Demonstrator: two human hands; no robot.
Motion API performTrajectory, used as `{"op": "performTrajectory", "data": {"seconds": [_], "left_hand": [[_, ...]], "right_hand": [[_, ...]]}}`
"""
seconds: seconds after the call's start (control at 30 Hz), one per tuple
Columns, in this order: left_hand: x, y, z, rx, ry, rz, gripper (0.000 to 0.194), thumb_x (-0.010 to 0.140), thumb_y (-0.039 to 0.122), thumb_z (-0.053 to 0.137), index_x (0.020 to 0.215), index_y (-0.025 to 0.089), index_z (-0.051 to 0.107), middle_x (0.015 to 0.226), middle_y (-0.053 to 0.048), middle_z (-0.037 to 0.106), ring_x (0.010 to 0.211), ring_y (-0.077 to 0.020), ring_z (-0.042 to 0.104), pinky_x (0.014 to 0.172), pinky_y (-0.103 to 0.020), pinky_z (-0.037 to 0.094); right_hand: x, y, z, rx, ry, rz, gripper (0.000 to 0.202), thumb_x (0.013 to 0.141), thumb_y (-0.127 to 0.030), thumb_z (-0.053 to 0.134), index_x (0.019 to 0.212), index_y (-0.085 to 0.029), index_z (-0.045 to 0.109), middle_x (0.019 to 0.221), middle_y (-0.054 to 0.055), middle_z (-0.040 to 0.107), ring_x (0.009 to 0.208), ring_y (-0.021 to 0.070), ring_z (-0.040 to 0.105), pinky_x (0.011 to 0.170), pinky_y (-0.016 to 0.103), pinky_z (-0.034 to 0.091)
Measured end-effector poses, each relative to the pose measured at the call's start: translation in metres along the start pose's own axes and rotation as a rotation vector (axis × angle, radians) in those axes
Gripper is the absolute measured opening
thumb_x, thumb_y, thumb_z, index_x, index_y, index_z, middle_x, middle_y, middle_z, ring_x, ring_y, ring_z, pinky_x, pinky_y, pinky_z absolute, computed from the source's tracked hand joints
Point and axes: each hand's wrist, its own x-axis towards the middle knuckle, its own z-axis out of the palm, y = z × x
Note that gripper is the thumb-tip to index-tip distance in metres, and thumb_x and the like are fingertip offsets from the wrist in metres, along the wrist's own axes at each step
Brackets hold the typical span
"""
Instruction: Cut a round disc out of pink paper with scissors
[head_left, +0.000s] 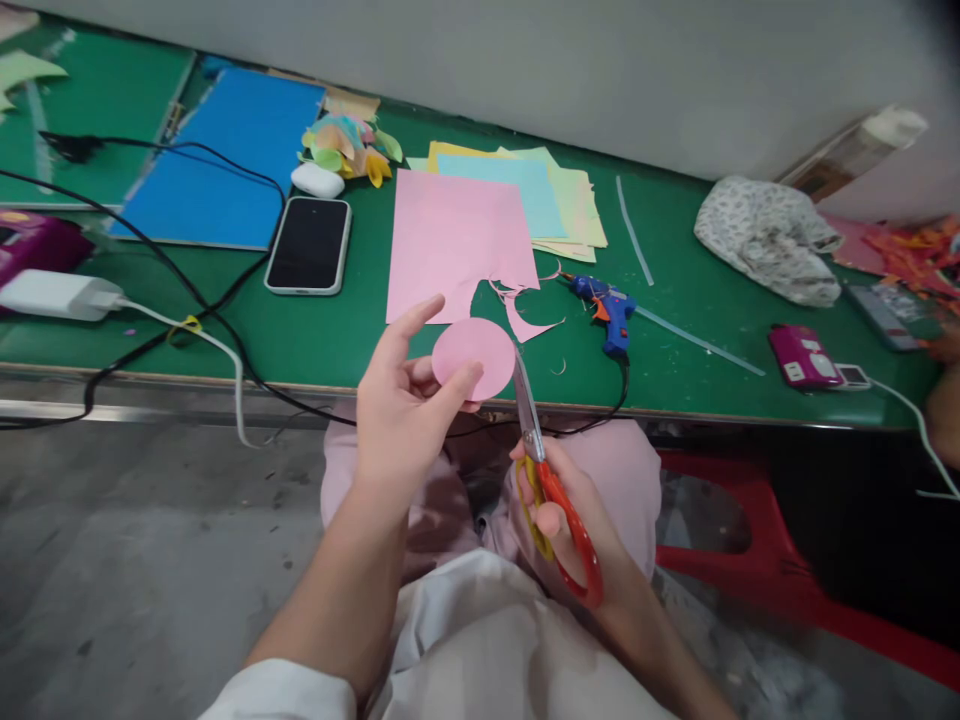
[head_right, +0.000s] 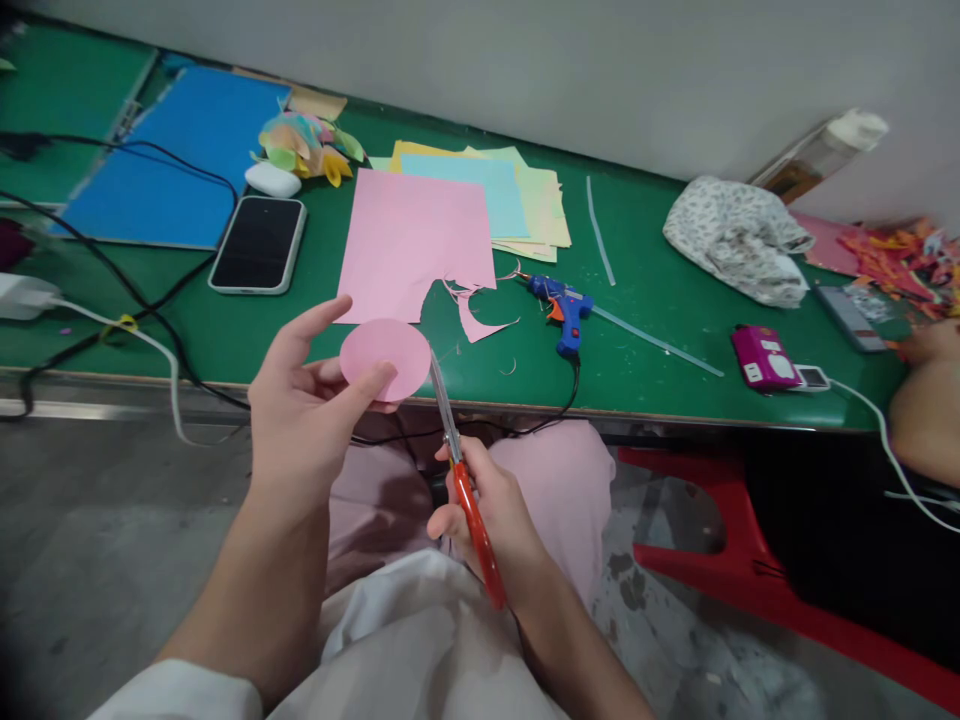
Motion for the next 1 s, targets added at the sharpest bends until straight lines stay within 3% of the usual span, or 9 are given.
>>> {"op": "performTrajectory", "data": {"seconds": [0.23,0.37,0.5,0.67,0.8,1.0], "left_hand": [[-0.001,-0.003,0.003,-0.018,0.064,-0.001,0.07,0.066,0.021,0.084,0.132,0.02,0.06,0.067,0.005,0.072,0.057,-0.0119,0.067,0.056,-0.022,0.063],[-0.004,-0.004,0.007,0.003,0.041,0.039,0.068,0.065,0.022,0.085,0.129,0.021,0.061,0.092,-0.001,0.078,0.06,-0.0109,0.068,0.055,-0.021,0.063],[-0.006,-0.004,0.007,0.081,0.026,0.073,0.064,0.067,0.023,0.084,0.127,0.022,0.063,0.111,-0.005,0.076,0.058,-0.0071,0.066,0.055,-0.018,0.061],[-0.009,-0.002,0.006,0.127,-0.022,0.092,0.064,0.068,0.021,0.083,0.129,0.023,0.063,0.095,0.0,0.077,0.056,-0.0067,0.065,0.057,-0.016,0.06],[-0.011,0.0,0.005,0.151,-0.039,0.092,0.063,0.069,0.019,0.082,0.129,0.023,0.064,0.079,0.004,0.074,0.054,-0.0077,0.065,0.056,-0.016,0.059],[-0.011,0.001,0.006,0.153,-0.046,0.079,0.062,0.07,0.019,0.081,0.13,0.023,0.063,0.075,0.004,0.073,0.056,-0.0098,0.066,0.057,-0.019,0.061]], "right_hand": [[0.002,0.005,-0.003,-0.018,-0.011,-0.007,0.07,0.069,-0.084,0.067,0.109,-0.027,0.055,0.076,-0.004,0.041,0.062,0.0146,0.034,0.056,0.029,0.031],[0.004,0.009,-0.005,0.002,-0.019,0.006,0.08,0.06,-0.088,0.069,0.11,-0.027,0.057,0.078,-0.003,0.045,0.063,0.0141,0.035,0.055,0.029,0.032],[-0.002,0.003,0.0,0.065,0.025,0.026,0.077,0.062,-0.084,0.072,0.116,-0.03,0.058,0.084,-0.001,0.048,0.065,0.0149,0.04,0.057,0.03,0.037],[-0.008,-0.004,0.003,0.041,0.047,0.015,0.073,0.066,-0.083,0.071,0.117,-0.032,0.058,0.088,0.001,0.051,0.069,0.0175,0.047,0.065,0.034,0.044],[-0.005,0.0,0.001,0.026,0.039,0.001,0.075,0.065,-0.084,0.07,0.117,-0.031,0.057,0.087,0.0,0.048,0.068,0.0176,0.044,0.061,0.033,0.041],[0.0,0.002,-0.001,0.008,0.032,-0.007,0.077,0.062,-0.087,0.069,0.112,-0.029,0.057,0.085,0.0,0.047,0.07,0.0179,0.041,0.063,0.032,0.041]]}}
